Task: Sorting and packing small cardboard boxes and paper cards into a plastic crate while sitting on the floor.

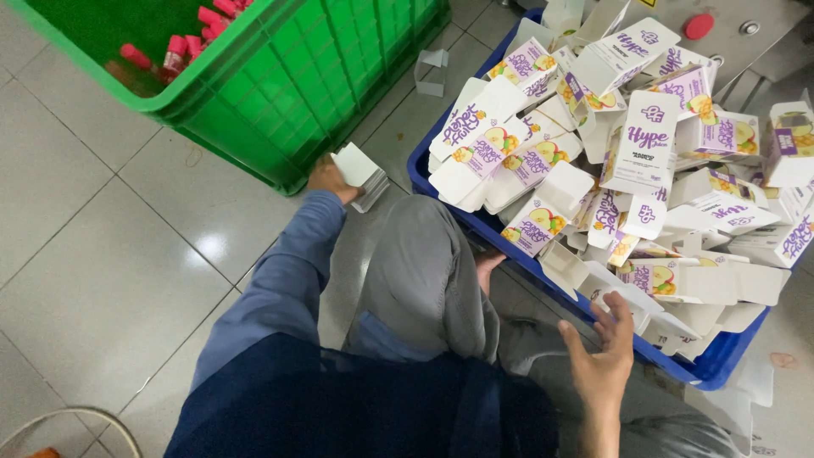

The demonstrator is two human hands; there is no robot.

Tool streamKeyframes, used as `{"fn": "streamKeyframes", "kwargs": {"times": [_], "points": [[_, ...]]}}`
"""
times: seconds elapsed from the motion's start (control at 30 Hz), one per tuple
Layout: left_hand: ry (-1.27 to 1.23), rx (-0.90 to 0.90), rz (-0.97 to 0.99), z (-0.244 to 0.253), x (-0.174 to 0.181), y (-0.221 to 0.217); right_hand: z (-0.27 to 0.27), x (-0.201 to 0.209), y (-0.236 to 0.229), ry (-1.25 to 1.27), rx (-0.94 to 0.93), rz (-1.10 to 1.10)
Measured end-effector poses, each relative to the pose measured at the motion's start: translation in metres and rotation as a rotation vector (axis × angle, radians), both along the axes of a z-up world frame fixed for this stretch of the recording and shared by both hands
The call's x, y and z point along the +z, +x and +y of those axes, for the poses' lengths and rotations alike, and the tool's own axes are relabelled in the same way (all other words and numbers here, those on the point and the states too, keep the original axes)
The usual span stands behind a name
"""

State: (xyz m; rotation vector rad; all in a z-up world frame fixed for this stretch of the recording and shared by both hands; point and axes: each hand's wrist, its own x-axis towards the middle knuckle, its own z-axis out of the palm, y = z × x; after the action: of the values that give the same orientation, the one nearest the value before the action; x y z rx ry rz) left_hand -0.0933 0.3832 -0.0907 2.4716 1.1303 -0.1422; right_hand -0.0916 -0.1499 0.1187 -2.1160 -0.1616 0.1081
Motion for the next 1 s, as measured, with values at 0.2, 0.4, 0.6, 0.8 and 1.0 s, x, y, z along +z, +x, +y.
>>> {"fn": "streamKeyframes", "kwargs": {"times": [0.2,0.4,0.6,0.8,1.0], "points": [[0.119,-0.010,-0.138,0.016,0.005,-0.011,-0.002,0.000,-0.002,-0.028,0.009,-0.037],[0.175,-0.246,-0.658,-0.071,0.147,-0.024,-0.009,0.001,-0.003,0.053,0.000,-0.038],[-0.039,-0.737,-0.807,-0.290,0.211,-0.014,0.014,-0.049,-0.019,0.673,0.144,0.059],[-0.452,-0.974,-0.817,-0.398,0.209,-0.014,-0.052,-0.071,-0.022,0.584,-0.349,0.079],[-1.826,-0.076,0.132,-0.441,0.046,-0.014,-0.113,-0.060,-0.054,0.528,-0.304,0.240]]}}
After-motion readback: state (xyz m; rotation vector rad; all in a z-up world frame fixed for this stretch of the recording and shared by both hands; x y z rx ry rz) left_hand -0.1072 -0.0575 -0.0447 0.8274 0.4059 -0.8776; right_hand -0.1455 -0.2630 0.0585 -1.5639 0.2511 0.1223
